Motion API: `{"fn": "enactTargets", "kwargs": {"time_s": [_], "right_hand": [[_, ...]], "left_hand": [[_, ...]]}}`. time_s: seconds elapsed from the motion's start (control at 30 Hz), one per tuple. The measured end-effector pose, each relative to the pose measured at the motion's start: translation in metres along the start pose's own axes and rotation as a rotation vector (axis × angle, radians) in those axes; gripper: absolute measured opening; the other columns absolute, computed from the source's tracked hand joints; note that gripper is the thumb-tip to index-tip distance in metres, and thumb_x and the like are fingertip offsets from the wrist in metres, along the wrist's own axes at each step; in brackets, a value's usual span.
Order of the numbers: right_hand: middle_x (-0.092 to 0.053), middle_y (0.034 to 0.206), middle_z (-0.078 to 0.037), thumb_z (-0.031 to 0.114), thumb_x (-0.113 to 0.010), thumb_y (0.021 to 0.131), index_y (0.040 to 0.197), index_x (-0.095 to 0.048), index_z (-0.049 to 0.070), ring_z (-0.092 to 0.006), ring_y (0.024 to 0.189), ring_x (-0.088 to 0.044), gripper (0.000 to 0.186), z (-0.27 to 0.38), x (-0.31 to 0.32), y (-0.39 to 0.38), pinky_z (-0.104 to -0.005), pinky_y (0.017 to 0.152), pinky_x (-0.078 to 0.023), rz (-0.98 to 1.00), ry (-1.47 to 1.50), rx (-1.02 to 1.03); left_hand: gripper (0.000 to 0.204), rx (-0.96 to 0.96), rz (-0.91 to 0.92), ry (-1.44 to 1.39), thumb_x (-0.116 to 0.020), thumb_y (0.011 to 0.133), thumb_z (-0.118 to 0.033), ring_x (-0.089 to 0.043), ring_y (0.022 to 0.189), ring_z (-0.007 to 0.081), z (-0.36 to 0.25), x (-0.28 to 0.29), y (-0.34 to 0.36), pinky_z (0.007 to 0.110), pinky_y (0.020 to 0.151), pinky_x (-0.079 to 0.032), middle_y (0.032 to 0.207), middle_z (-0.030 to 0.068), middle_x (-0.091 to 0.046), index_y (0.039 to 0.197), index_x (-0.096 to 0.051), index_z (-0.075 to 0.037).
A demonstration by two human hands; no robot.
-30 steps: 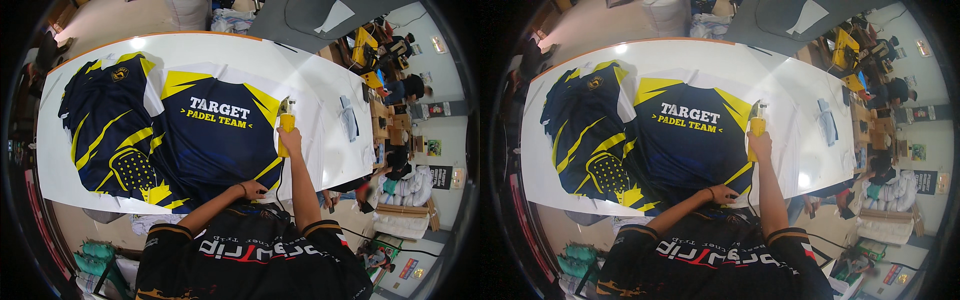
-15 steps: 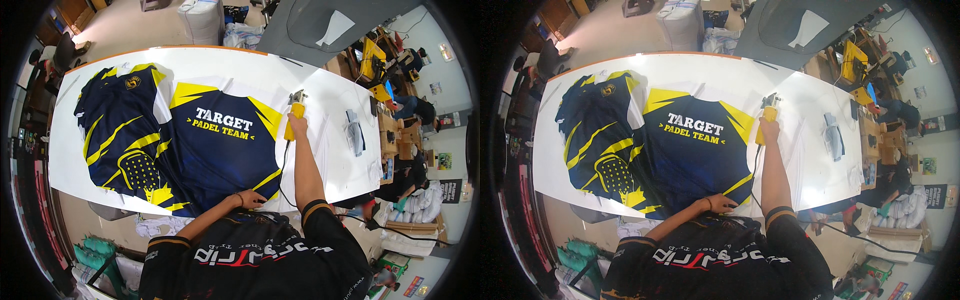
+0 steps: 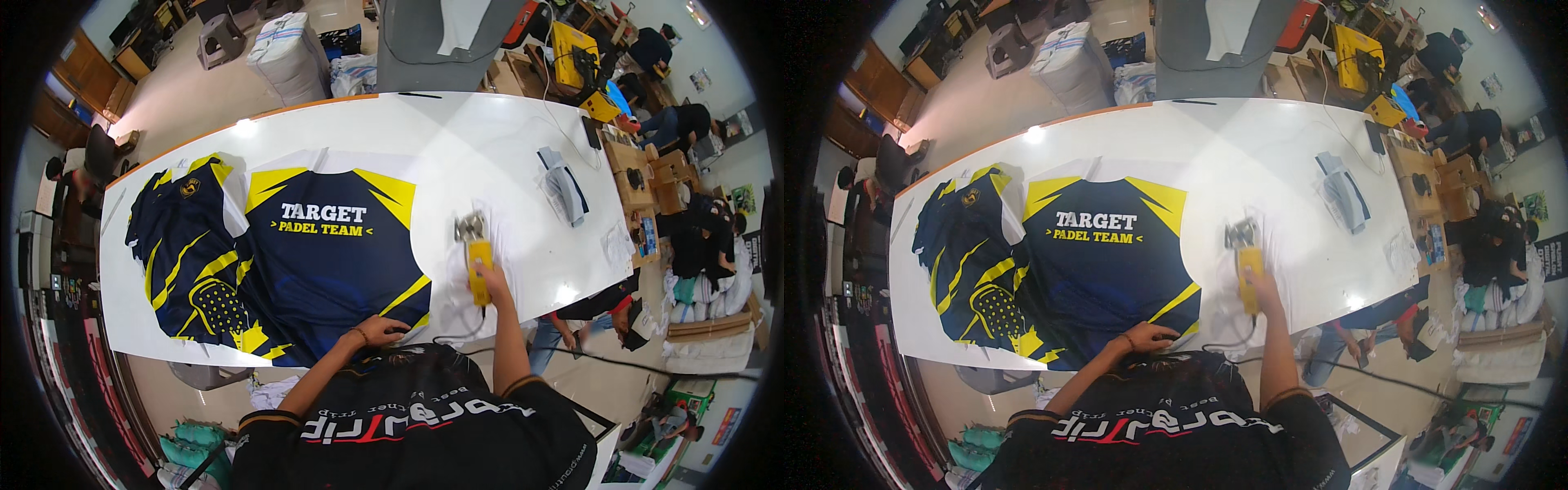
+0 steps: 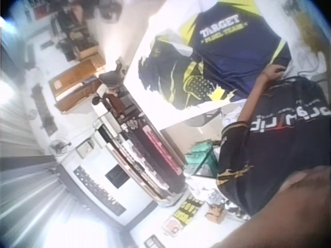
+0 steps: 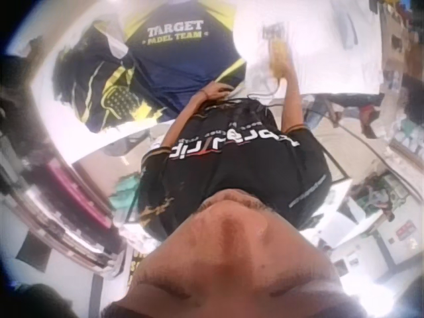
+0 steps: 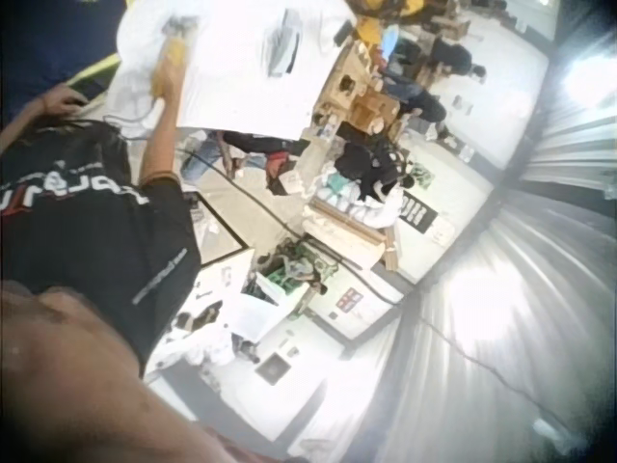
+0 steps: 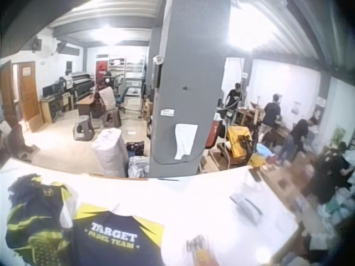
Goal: The person uses a yellow electric fabric cutter to trim a navy and yellow sports jersey laid on a white table. They repeatedly reposition the jersey, cut along its edges, and remove excess fabric pieces, working on both the front and back sides.
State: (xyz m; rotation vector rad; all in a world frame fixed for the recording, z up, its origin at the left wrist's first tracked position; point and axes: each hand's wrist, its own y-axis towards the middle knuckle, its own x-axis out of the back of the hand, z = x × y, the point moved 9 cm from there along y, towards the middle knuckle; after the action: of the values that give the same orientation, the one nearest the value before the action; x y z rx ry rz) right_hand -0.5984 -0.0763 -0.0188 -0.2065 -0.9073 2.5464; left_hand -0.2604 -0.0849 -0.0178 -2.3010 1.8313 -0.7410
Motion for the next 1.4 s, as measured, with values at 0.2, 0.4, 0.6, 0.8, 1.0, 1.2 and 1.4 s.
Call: {"fn": "enactTargets", "kwargs": {"time_s": [0.2, 0.4, 0.6, 0.8, 1.0, 1.2, 1.4], "right_hand": [[-0.067, 0.092, -0.010, 0.022, -0.076, 0.094, 0.124, -0.061, 0.001, -0.0242, 0.073, -0.071, 0.039, -0.083, 0.106, -0.126, -0.0394, 0.062, -0.061, -0.034, 0.007, -0.099], [-0.067, 0.088, -0.009, 0.021, -0.078, 0.090, 0.120, -0.062, 0.002, -0.0236, 0.071, -0.071, 0.040, -0.106, 0.150, -0.194, -0.0384, 0.062, -0.061, -0.083, -0.027, -0.174], [-0.069, 0.089, -0.010, 0.030, -0.081, 0.086, 0.115, -0.066, 0.000, -0.0217, 0.073, -0.069, 0.044, -0.052, 0.109, -0.175, -0.0377, 0.067, -0.058, -0.068, -0.253, -0.062], [-0.073, 0.090, -0.012, 0.032, -0.083, 0.082, 0.112, -0.068, -0.002, -0.0217, 0.076, -0.071, 0.048, -0.016, 0.076, -0.105, -0.0378, 0.072, -0.057, 0.009, -0.493, 0.042], [-0.075, 0.089, -0.014, 0.031, -0.084, 0.081, 0.111, -0.068, -0.003, -0.0227, 0.078, -0.074, 0.048, 0.016, 0.076, -0.082, -0.0385, 0.070, -0.058, 0.025, -0.638, 0.057], [-0.074, 0.089, -0.013, 0.030, -0.084, 0.082, 0.110, -0.068, -0.002, -0.0206, 0.075, -0.073, 0.045, 0.026, 0.079, -0.079, -0.0370, 0.068, -0.058, 0.014, -0.709, 0.092], [-0.070, 0.087, -0.008, 0.031, -0.080, 0.090, 0.109, -0.068, -0.003, -0.0192, 0.072, -0.067, 0.040, -0.005, 0.094, -0.052, -0.0365, 0.066, -0.056, -0.110, -0.434, 0.129]], "left_hand": [[0.042, 0.081, 0.050, 0.129, -0.069, 0.099, -0.043, -0.078, 0.095, 0.0338, -0.004, -0.004, 0.006, 0.044, 0.087, -0.061, 0.107, 0.0174, -0.080, 0.134, -0.075, -0.022], [0.039, 0.180, -0.447, 0.257, -0.074, 0.094, -0.038, -0.070, 0.103, 0.0335, -0.038, 0.064, 0.024, 0.046, 0.092, -0.056, 0.111, 0.0129, -0.074, 0.127, -0.074, -0.017], [0.060, 0.275, -0.662, 0.660, -0.078, 0.090, -0.041, -0.048, 0.130, 0.0355, -0.054, 0.085, 0.037, 0.053, 0.103, -0.046, 0.141, 0.0136, -0.052, 0.144, -0.061, -0.022], [0.060, 0.140, -0.396, 0.626, -0.079, 0.089, -0.044, -0.048, 0.126, 0.0368, -0.081, 0.014, 0.031, 0.055, 0.097, -0.052, 0.137, 0.0132, -0.052, 0.142, -0.063, -0.022], [0.039, 0.324, -0.217, 0.085, -0.075, 0.097, -0.038, -0.071, 0.110, 0.0320, -0.063, 0.007, 0.015, 0.042, 0.095, -0.057, 0.122, 0.0151, -0.072, 0.130, -0.074, -0.017], [0.086, 0.522, -1.098, 0.557, -0.077, 0.088, -0.058, -0.029, 0.153, 0.0531, 0.002, 0.120, -0.070, 0.069, 0.119, -0.029, 0.164, 0.0255, -0.038, 0.156, -0.052, -0.012], [0.100, 0.682, -1.051, 0.489, -0.080, 0.086, -0.061, -0.022, 0.155, 0.0550, 0.009, 0.105, -0.092, 0.068, 0.123, -0.025, 0.167, 0.0280, -0.031, 0.162, -0.042, -0.009]]}}
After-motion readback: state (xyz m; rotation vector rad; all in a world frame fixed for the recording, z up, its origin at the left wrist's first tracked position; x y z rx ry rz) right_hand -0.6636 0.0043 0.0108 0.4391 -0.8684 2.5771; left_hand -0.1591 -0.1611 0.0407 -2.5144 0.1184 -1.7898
